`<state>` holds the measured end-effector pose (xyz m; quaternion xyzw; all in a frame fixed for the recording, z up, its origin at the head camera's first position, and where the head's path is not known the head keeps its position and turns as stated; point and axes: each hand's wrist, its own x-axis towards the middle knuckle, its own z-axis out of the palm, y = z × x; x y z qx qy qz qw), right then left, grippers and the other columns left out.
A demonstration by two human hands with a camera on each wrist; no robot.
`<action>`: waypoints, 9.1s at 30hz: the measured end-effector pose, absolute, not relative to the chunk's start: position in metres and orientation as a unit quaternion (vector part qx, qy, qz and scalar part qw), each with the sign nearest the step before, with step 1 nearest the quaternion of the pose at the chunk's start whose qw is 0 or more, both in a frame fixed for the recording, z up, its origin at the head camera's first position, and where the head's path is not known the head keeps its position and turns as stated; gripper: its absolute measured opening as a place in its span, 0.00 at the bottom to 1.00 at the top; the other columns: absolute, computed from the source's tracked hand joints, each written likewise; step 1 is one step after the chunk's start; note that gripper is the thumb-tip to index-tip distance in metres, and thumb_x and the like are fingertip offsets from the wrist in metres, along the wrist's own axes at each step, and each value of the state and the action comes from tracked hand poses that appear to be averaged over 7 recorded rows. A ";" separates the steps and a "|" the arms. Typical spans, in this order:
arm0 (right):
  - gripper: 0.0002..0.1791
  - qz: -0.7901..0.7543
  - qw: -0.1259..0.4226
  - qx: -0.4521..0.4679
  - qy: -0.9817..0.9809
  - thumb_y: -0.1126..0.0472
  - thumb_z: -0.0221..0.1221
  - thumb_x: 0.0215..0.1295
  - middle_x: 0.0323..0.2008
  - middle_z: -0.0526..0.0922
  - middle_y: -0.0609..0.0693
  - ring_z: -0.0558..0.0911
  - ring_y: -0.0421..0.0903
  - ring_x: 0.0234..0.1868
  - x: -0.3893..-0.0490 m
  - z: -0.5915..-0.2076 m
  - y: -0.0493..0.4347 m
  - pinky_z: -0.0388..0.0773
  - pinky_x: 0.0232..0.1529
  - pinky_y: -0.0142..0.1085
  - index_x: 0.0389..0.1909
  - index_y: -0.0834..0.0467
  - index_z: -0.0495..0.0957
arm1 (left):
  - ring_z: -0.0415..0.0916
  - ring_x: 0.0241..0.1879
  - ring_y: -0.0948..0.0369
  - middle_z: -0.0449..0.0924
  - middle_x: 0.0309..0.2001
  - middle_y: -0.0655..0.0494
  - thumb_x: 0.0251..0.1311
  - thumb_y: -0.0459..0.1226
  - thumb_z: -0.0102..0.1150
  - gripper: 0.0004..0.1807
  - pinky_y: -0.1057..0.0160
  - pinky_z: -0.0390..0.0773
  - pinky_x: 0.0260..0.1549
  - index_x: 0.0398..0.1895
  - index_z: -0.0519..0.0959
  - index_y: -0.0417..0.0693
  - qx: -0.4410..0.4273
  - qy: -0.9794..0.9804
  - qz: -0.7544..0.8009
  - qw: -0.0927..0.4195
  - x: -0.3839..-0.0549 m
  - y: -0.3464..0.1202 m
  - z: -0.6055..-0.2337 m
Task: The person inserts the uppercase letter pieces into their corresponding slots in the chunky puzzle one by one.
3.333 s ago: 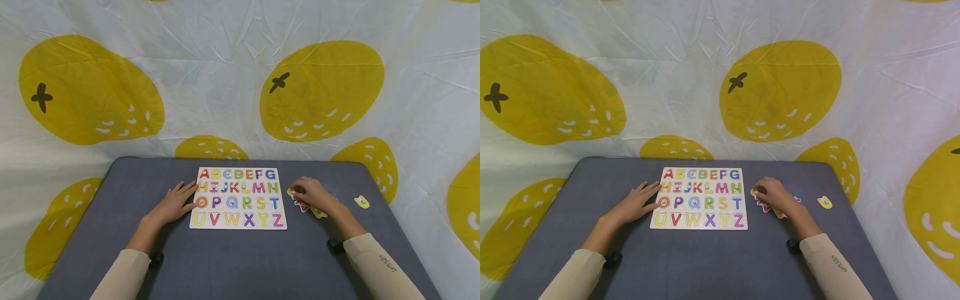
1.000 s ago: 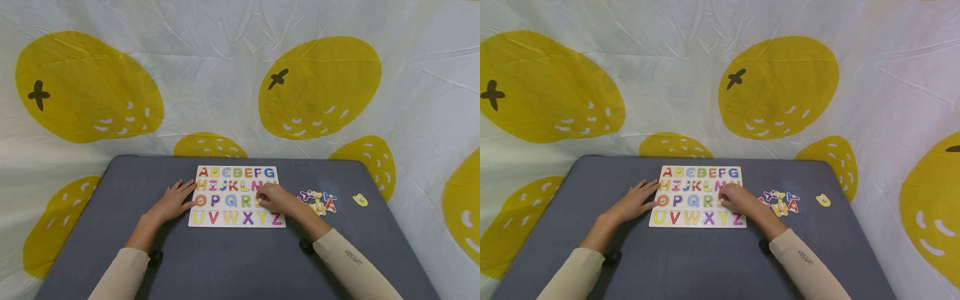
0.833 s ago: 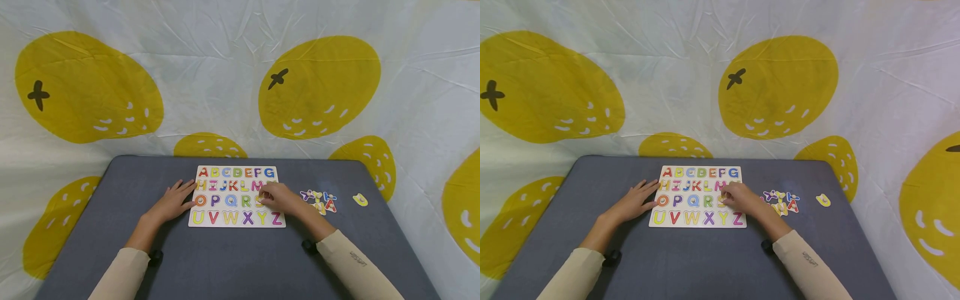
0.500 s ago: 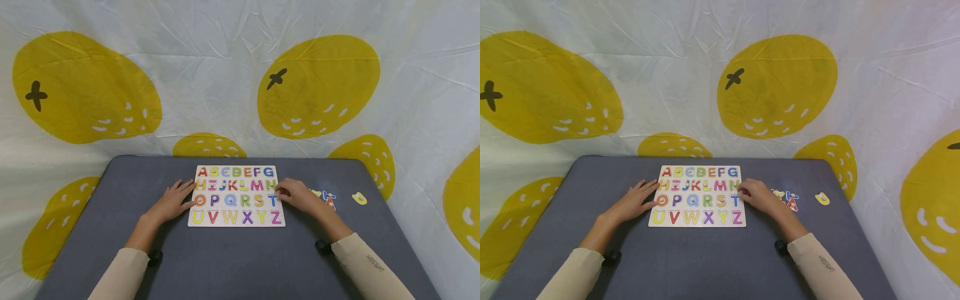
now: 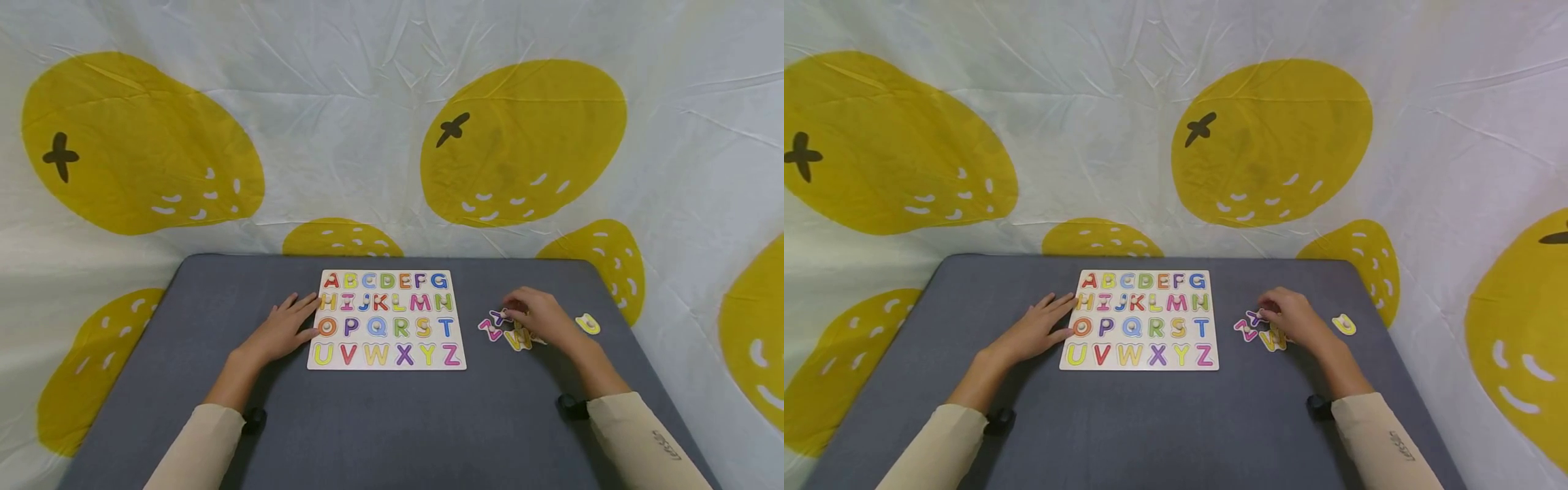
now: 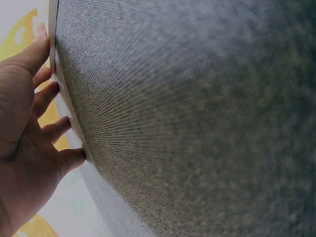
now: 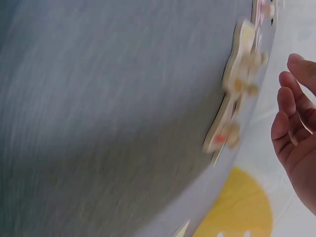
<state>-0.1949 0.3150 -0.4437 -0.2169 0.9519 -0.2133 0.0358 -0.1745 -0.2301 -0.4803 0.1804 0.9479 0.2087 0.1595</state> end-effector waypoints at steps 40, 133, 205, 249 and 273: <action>0.07 -0.188 0.068 -0.180 0.963 0.66 0.69 0.65 0.36 0.83 0.49 0.80 0.42 0.34 -0.187 -0.440 0.345 0.79 0.37 0.42 0.43 0.60 0.86 | 0.46 0.80 0.33 0.56 0.81 0.44 0.72 0.48 0.61 0.39 0.23 0.49 0.70 0.82 0.59 0.48 0.180 0.948 0.211 0.156 -0.173 -0.230 -0.475; 0.12 -0.226 -0.024 -0.126 0.966 0.64 0.72 0.63 0.39 0.86 0.50 0.79 0.33 0.35 -0.173 -0.445 0.389 0.79 0.34 0.30 0.46 0.59 0.86 | 0.47 0.79 0.32 0.58 0.81 0.45 0.71 0.48 0.62 0.40 0.22 0.51 0.69 0.81 0.60 0.48 0.188 0.948 0.206 0.151 -0.173 -0.230 -0.479; 0.06 -0.217 0.030 -0.157 0.963 0.65 0.69 0.66 0.35 0.82 0.47 0.77 0.37 0.32 -0.177 -0.434 0.345 0.77 0.32 0.34 0.42 0.59 0.86 | 0.43 0.81 0.35 0.54 0.82 0.48 0.72 0.51 0.60 0.41 0.24 0.48 0.71 0.83 0.56 0.52 0.176 0.946 0.206 0.178 -0.175 -0.231 -0.480; 0.02 -0.293 0.153 -0.375 0.866 0.61 0.65 0.71 0.35 0.81 0.43 0.76 0.35 0.35 -0.194 -0.437 0.084 0.76 0.40 0.29 0.39 0.54 0.86 | 0.46 0.80 0.33 0.56 0.81 0.46 0.73 0.49 0.59 0.39 0.23 0.50 0.69 0.82 0.58 0.50 0.188 0.947 0.210 0.153 -0.175 -0.233 -0.479; 0.06 -0.207 0.184 -0.436 0.856 0.60 0.67 0.69 0.26 0.75 0.39 0.71 0.32 0.28 -0.189 -0.457 -0.015 0.65 0.31 0.20 0.31 0.51 0.82 | 0.46 0.80 0.33 0.56 0.82 0.48 0.73 0.49 0.59 0.38 0.22 0.50 0.69 0.82 0.59 0.52 0.193 0.943 0.226 0.150 -0.176 -0.234 -0.482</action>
